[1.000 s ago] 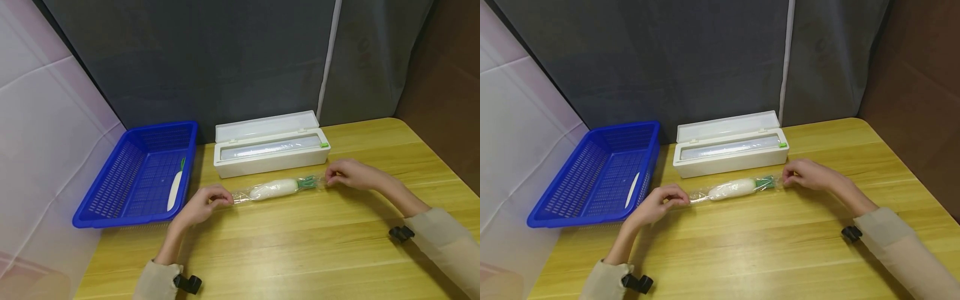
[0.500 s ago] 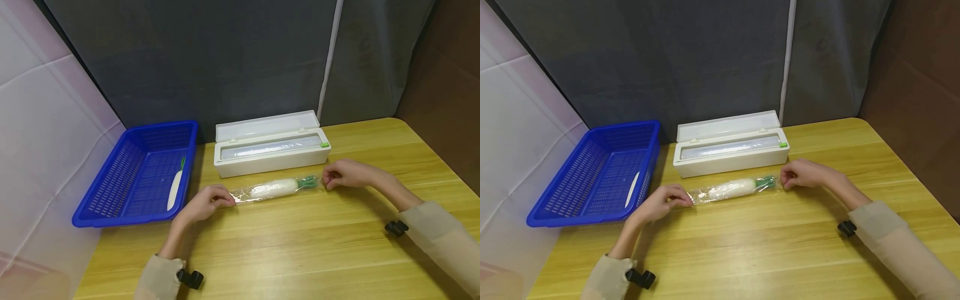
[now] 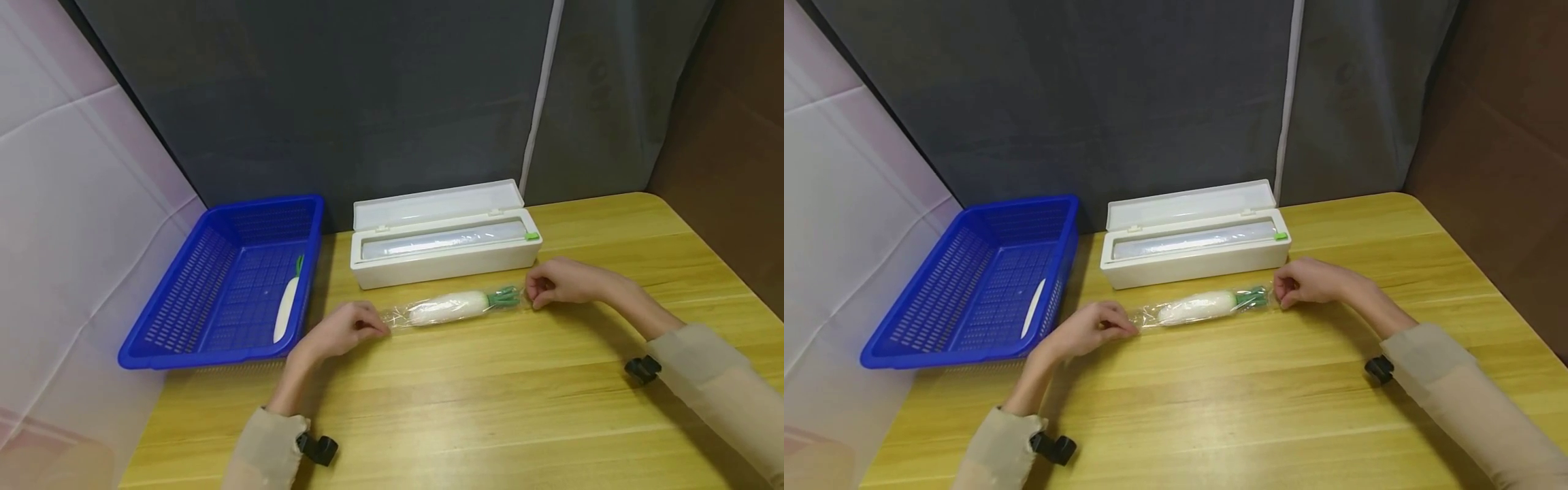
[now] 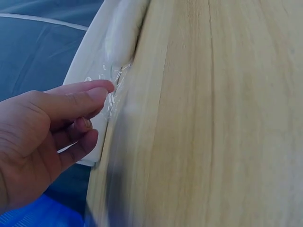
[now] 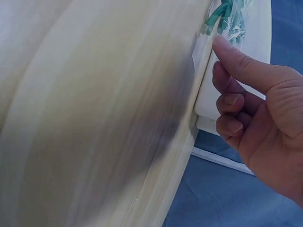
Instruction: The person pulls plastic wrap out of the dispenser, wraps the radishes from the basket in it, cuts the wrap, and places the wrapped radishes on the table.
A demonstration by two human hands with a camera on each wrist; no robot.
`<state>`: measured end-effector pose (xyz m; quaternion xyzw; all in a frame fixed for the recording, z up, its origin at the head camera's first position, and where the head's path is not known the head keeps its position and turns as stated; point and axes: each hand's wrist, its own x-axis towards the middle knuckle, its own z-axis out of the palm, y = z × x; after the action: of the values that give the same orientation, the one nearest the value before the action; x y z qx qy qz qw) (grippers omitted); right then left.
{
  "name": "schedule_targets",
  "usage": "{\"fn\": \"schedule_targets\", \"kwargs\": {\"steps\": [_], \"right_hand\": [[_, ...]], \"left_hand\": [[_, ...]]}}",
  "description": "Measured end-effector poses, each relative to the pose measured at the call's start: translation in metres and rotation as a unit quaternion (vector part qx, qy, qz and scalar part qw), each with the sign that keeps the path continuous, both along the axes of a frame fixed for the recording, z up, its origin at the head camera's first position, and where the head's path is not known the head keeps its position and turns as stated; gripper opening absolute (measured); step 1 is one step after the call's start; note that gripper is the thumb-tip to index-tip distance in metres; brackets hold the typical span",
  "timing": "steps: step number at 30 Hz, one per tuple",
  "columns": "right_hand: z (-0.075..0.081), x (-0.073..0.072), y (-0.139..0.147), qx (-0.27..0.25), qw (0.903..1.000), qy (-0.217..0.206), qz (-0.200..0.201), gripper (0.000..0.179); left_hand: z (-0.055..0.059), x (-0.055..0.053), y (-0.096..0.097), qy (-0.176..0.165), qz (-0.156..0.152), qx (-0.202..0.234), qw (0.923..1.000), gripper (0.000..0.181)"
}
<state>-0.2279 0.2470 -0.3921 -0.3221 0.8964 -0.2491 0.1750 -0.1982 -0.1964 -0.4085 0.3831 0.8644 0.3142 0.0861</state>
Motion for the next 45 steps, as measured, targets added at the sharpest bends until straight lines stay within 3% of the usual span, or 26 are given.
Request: {"fn": "schedule_targets", "kwargs": {"steps": [9,14,21,26,31,38,41,45], "right_hand": [[-0.004,-0.002,0.001,0.009,0.9998,0.015,-0.012,0.017],[-0.004,-0.002,0.002,0.007,0.9997,0.016,-0.015,0.016],[-0.004,0.001,0.006,0.001,0.9999,0.006,-0.015,0.017],[-0.002,0.004,0.009,-0.013,0.9995,0.009,-0.026,0.016],[0.002,0.007,0.009,-0.045,0.997,0.059,-0.024,0.015],[0.001,0.008,-0.001,-0.08,0.9827,0.165,-0.026,0.014],[0.0,0.007,-0.007,-0.078,0.9804,0.179,-0.028,0.013],[-0.002,0.004,-0.014,-0.069,0.9841,0.163,-0.013,0.017]], "left_hand": [[-0.005,-0.006,0.008,0.012,0.034,-0.014,0.9992,0.012],[-0.004,-0.004,0.012,0.025,0.06,-0.03,0.9974,0.011],[-0.004,-0.002,0.01,0.026,0.058,-0.02,0.9978,0.008],[-0.002,0.003,0.008,0.009,0.066,-0.001,0.9978,0.007],[0.001,0.006,0.007,-0.002,0.088,0.016,0.996,0.006],[0.001,0.007,0.014,0.024,0.119,0.057,0.991,0.005],[0.0,0.006,0.018,0.036,0.126,0.069,0.989,0.011],[0.0,0.005,0.022,0.034,0.13,0.062,0.989,0.024]]}}
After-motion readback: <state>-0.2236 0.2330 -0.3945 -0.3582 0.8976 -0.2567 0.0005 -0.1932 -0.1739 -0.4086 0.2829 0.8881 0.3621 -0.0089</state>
